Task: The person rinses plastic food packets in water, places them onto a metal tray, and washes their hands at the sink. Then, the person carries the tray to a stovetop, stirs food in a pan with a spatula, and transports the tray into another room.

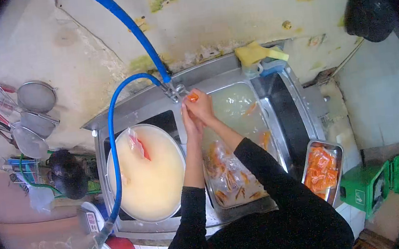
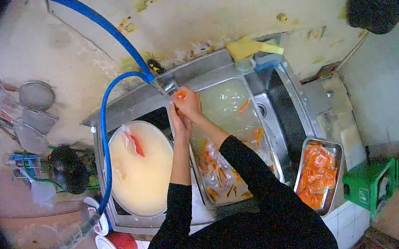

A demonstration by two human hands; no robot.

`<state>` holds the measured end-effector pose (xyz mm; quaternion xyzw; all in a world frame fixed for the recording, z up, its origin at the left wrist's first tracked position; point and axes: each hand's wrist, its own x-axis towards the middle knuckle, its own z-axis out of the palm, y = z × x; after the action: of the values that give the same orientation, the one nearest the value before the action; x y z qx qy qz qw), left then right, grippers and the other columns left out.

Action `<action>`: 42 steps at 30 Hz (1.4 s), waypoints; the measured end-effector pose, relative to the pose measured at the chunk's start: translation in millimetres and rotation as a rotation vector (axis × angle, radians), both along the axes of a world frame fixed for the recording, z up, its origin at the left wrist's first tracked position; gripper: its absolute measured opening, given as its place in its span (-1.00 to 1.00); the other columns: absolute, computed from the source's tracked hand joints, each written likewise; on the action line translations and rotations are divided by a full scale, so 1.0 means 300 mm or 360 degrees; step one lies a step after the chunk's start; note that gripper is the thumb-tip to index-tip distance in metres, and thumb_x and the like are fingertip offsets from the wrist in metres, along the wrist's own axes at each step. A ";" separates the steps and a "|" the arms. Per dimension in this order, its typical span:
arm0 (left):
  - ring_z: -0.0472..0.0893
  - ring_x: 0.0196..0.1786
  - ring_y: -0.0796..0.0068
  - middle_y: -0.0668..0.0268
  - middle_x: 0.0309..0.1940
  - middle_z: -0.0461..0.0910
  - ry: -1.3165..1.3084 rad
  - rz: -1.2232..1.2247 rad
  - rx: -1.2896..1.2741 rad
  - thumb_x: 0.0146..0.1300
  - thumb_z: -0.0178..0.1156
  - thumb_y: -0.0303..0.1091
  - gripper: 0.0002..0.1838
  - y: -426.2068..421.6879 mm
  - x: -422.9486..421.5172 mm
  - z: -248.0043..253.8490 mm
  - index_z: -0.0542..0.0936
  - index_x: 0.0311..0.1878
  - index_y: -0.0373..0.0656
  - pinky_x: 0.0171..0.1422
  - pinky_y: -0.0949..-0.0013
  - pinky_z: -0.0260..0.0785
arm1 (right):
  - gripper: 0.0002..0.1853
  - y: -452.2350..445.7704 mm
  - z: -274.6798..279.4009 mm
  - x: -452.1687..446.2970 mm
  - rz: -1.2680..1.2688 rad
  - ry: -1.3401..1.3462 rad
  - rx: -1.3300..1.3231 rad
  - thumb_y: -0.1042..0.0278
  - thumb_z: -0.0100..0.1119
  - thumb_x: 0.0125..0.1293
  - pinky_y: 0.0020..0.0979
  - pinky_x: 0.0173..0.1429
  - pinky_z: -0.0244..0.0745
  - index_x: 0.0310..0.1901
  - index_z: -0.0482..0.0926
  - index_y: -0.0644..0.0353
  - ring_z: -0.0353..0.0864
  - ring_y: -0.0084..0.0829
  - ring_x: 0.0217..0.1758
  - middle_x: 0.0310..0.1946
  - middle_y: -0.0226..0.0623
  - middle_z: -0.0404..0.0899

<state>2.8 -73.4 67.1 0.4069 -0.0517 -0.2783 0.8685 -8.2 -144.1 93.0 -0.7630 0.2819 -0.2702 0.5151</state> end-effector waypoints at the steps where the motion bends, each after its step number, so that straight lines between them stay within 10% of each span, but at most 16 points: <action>1: 0.43 0.05 0.39 0.27 0.00 0.42 -0.0057 0.0001 0.0068 0.31 -0.19 0.06 -0.50 0.004 0.009 0.005 0.36 0.08 -0.15 0.11 0.36 0.30 | -0.74 0.006 0.002 0.025 -0.0019 -0.0114 0.0112 0.17 0.18 0.03 -0.28 -0.32 0.43 -0.37 0.47 0.18 0.58 -0.23 -0.42 -0.53 -0.17 0.56; 8: 0.48 -0.07 0.45 0.31 -0.10 0.47 -0.0153 0.0415 -0.0130 0.29 -0.18 0.11 -0.48 0.011 0.100 -0.080 0.40 0.04 -0.14 0.01 0.40 0.33 | -0.66 0.097 -0.083 0.168 0.0048 -0.0653 0.0381 0.25 0.08 0.12 -0.19 -0.09 0.38 -0.08 0.39 0.19 0.50 -0.07 -0.14 -0.23 -0.01 0.51; 14: 0.52 -0.18 0.44 0.23 -0.20 0.50 -0.0252 0.0114 -0.0173 0.30 -0.21 0.12 -0.43 0.022 0.234 -0.211 0.42 -0.01 -0.25 -0.09 0.36 0.37 | -0.56 0.105 0.079 0.022 0.0195 -0.0271 -0.0480 0.09 0.05 0.12 -0.15 0.08 0.21 -0.04 0.38 0.20 0.37 -0.03 -0.02 -0.15 0.01 0.42; 19: 0.48 -0.48 0.58 0.42 -0.47 0.47 -0.0271 0.0536 0.0594 0.29 -0.19 0.14 -0.51 -0.029 0.131 0.037 0.47 -0.22 -0.11 -0.42 0.48 0.31 | -0.55 0.042 0.120 0.023 0.0075 0.0207 -0.0821 0.01 0.02 0.11 -0.06 0.18 0.05 -0.10 0.44 0.21 0.23 0.05 0.11 -0.11 0.08 0.40; 22: 0.35 -0.69 0.71 0.48 -0.58 0.44 -0.0315 0.0205 0.0690 0.30 -0.22 0.13 -0.52 0.019 0.145 0.056 0.48 -0.27 -0.10 -0.67 0.56 0.13 | -0.58 -0.021 0.048 0.103 0.0257 0.0150 -0.0671 0.00 0.02 0.16 -0.19 0.09 0.21 -0.20 0.47 0.26 0.36 -0.13 0.02 -0.13 -0.05 0.42; 24: 0.31 -0.72 0.73 0.49 -0.61 0.42 -0.0273 0.0221 0.0600 0.30 -0.23 0.13 -0.52 0.006 0.144 0.070 0.46 -0.25 -0.09 -0.70 0.58 0.08 | -0.62 -0.053 0.016 0.144 0.0655 -0.0144 0.0635 0.03 0.06 0.20 -0.41 -0.02 0.31 -0.23 0.45 0.26 0.41 -0.40 -0.10 -0.16 -0.20 0.45; 26: 0.23 -0.77 0.77 0.52 -0.65 0.38 -0.0181 0.0239 0.0433 0.31 -0.25 0.13 -0.54 -0.011 0.152 0.093 0.43 -0.20 -0.07 -0.77 0.63 -0.03 | -0.58 -0.046 0.001 0.132 0.0710 -0.0374 0.0717 -0.01 0.10 0.17 -0.41 -0.12 0.34 -0.25 0.42 0.26 0.44 -0.43 -0.20 -0.27 -0.25 0.45; 31: 0.45 -0.44 0.64 0.37 -0.39 0.45 -0.0420 0.0099 0.0683 0.32 -0.22 0.09 -0.55 0.012 0.190 0.078 0.38 -0.05 -0.10 -0.49 0.55 0.29 | -0.66 -0.037 -0.029 0.095 0.0681 -0.0644 0.0384 0.09 0.14 0.18 -0.45 -0.20 0.38 -0.24 0.40 0.23 0.49 -0.50 -0.24 -0.34 -0.31 0.52; 35: 0.46 -0.06 0.50 0.24 -0.10 0.43 -0.0724 0.0255 0.0599 0.33 -0.15 -0.03 -0.55 -0.024 0.118 0.120 0.30 0.11 -0.16 -0.07 0.42 0.36 | -0.52 -0.059 0.104 0.103 0.0160 0.0179 -0.0022 -0.11 0.04 0.18 -0.31 -0.22 0.41 -0.24 0.40 0.25 0.55 -0.35 -0.29 -0.42 -0.26 0.54; 42: 0.45 -0.06 0.51 0.23 -0.05 0.42 -0.1089 0.0524 0.0753 0.34 -0.14 -0.07 -0.54 0.006 0.183 0.038 0.27 0.15 -0.19 -0.05 0.47 0.34 | -0.49 -0.055 -0.004 0.235 0.0538 0.0023 0.0414 -0.13 -0.03 0.20 -0.31 -0.10 0.39 -0.15 0.36 0.24 0.52 -0.35 -0.23 -0.29 -0.20 0.52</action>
<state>57.7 -71.7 78.7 0.6659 -0.2056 0.0102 0.7171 62.4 -160.5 91.9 -0.7284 0.1861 -0.1360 0.6452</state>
